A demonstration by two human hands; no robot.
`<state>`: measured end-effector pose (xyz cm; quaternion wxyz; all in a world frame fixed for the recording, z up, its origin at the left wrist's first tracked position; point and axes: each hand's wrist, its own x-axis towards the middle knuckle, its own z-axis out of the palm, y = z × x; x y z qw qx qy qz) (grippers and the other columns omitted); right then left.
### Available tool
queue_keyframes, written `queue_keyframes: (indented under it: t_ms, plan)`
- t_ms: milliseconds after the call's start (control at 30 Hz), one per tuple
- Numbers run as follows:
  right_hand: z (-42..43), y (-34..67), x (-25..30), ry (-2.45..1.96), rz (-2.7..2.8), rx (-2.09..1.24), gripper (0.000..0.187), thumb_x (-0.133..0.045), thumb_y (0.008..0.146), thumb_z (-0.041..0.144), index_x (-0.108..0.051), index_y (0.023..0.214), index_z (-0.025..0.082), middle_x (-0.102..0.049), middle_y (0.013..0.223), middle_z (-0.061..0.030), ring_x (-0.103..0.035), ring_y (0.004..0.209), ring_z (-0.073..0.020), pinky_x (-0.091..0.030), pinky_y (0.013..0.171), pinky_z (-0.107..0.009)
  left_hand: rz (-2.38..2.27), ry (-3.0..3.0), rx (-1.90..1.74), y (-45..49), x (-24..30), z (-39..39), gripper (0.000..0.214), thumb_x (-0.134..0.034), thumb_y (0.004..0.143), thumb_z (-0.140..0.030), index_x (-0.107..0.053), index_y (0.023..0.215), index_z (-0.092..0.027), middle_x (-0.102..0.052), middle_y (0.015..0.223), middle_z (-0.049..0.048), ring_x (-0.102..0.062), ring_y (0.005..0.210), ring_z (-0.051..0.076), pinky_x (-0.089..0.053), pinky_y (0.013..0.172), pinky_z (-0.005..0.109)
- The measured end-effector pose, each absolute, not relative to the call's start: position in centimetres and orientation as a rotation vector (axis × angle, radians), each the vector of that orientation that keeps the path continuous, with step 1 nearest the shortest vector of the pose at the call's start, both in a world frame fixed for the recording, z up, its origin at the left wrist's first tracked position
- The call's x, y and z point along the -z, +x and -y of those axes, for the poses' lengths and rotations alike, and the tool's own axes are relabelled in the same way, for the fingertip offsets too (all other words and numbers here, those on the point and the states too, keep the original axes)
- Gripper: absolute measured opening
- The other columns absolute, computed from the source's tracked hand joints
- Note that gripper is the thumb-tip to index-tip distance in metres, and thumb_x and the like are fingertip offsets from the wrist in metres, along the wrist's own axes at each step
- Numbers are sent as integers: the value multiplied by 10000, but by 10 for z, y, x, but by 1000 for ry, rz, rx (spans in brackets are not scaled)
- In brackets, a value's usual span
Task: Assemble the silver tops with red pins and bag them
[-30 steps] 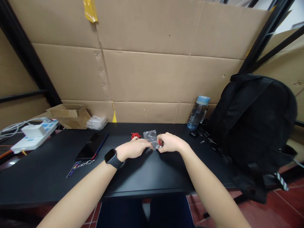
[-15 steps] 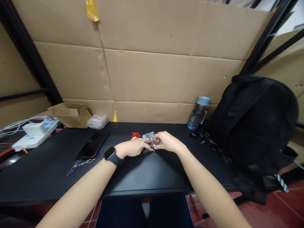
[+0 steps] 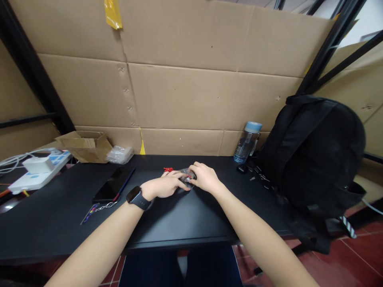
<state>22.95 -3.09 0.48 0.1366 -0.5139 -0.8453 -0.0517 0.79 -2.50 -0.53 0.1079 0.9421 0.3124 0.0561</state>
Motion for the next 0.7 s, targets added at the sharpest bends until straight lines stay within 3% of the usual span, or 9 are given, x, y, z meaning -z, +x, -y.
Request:
queue_keyframes:
  t_ms: [100, 333, 467, 533, 600, 700]
  plan:
    - [29, 223, 0, -1526, 2437, 211, 273, -719, 851, 323, -628, 1102, 262, -628, 1121, -66, -602, 987, -240, -458, 728, -298, -954, 2786, -148, 6, 7, 25, 588, -448, 912, -61, -678, 1206, -516, -388, 1578, -81, -317, 1458, 275, -236, 1183, 557]
    - [21, 222, 7, -1539, 2336, 221, 237, -662, 893, 328, -621, 1109, 238, -619, 1117, -77, -590, 1005, -245, -453, 766, -321, -938, 2809, -103, 7, 0, 27, 665, -416, 861, 9, -697, 1170, -509, -392, 1569, -80, -325, 1433, 261, -243, 1164, 541]
    - [18, 238, 2, -1420, 2391, -21, 354, -751, 816, 405, -628, 1118, 267, -614, 1093, -40, -597, 954, -206, -414, 689, -266, -949, 2835, -286, 8, -6, 25, 530, -442, 816, 8, -749, 1017, -374, -581, 1345, -14, -462, 1297, 236, -331, 1092, 433]
    - [17, 247, -2, -1337, 2435, -156, 286, -722, 845, 414, -650, 1086, 277, -621, 1029, -15, -600, 894, -176, -396, 671, -247, -988, 2832, -372, 8, -6, 23, 405, -506, 789, -23, -698, 1020, -295, -631, 1186, 18, -528, 1181, 222, -373, 1027, 374]
    - [16, 254, -4, -1296, 2447, -194, 148, -657, 897, 293, -671, 1041, 263, -626, 983, -8, -599, 862, -153, -384, 669, -235, -1079, 2835, -417, 9, -4, 21, 340, -598, 768, -87, -628, 1060, -259, -634, 1121, 31, -543, 1118, 232, -389, 968, 356]
    - [14, 257, -2, -1270, 2471, -140, 245, -666, 818, 91, -689, 1001, 253, -629, 1003, -11, -598, 906, -155, -371, 662, -223, -1205, 2834, -486, 15, 2, 20, 263, -686, 786, -217, -604, 1034, -244, -648, 1064, 38, -555, 1059, 244, -375, 919, 356]
